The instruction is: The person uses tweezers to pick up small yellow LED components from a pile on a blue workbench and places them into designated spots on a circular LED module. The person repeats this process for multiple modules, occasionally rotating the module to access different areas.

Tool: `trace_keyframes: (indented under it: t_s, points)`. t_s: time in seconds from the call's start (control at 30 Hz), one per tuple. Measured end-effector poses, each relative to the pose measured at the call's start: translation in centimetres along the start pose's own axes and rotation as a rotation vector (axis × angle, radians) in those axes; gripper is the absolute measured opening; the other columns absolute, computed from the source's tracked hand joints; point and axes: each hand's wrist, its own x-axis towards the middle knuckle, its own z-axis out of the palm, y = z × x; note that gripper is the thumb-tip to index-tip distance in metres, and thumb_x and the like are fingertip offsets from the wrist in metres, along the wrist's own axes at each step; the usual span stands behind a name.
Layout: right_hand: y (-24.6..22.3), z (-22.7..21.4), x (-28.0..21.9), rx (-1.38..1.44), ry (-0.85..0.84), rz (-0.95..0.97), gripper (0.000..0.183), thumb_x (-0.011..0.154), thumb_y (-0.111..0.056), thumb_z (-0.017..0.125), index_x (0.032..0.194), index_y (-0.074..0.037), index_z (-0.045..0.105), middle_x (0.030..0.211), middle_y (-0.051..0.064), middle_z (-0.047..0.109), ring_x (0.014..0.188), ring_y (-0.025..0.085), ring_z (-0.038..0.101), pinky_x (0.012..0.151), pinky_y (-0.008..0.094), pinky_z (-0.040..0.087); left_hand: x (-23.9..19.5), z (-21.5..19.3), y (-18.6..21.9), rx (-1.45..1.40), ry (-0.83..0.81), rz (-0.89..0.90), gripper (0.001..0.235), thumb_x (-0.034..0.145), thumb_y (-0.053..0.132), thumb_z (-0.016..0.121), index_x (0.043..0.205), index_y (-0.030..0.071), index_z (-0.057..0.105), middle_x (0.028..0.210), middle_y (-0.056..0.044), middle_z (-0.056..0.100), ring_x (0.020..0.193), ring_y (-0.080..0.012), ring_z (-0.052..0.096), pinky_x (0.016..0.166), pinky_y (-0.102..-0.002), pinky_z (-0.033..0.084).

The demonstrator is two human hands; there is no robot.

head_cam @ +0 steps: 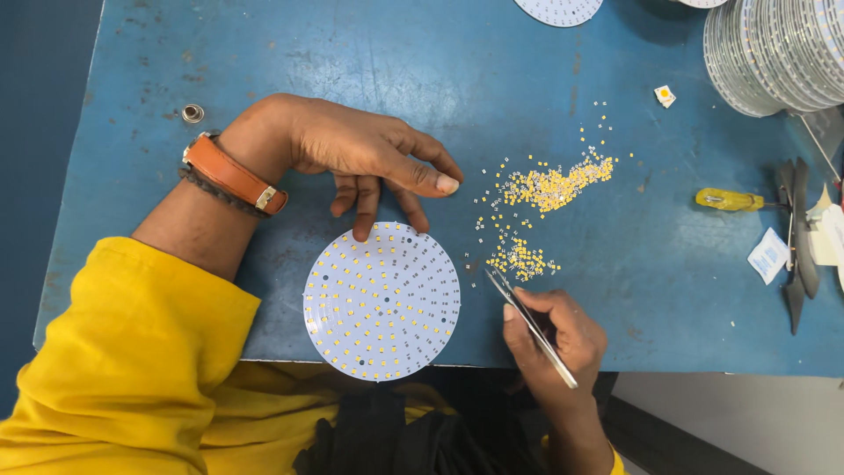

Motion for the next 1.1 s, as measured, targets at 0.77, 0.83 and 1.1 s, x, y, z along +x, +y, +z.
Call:
trace_keyframes:
  t_s: [0.77,0.83,1.1]
  points:
    - [-3.2,3.4,-4.9,0.174,-0.057,-0.304,0.016,0.078,-0.001,0.074,0.09,0.0,0.064,0.079,0.011,0.067,0.065,0.023,0.065,0.058,0.032,0.051,0.4,-0.3,-1.3,-0.023,-0.048,0.043,0.092,0.074,0.065,0.059,0.148,0.012,0.043,0.115,-0.024,0.078,0.055,-0.0256,0.077,0.037,-0.03,0.053]
    - [-3.4,3.9,-5.2,0.199,-0.076,-0.316,0.016,0.078,0.0,0.074,0.09,0.001,0.063,0.079,0.012,0.068,0.064,0.023,0.064,0.057,0.032,0.05,0.2,-0.3,-1.1,-0.025,-0.051,0.06,0.092,0.075,0.064,0.059,0.148,0.01,0.043,0.116,-0.025,0.077,0.055,-0.0264,0.077,0.037,-0.03,0.054]
    - [-3.6,4.2,-5.3,0.158,-0.062,-0.331,0.014,0.08,0.0,0.073,0.09,0.003,0.063,0.078,0.012,0.068,0.064,0.022,0.064,0.057,0.032,0.05,-0.3,-0.5,-1.0,-0.01,-0.028,0.049,0.095,0.074,0.067,0.059,0.147,0.009,0.043,0.113,-0.026,0.079,0.054,-0.0276,0.077,0.037,-0.031,0.054]
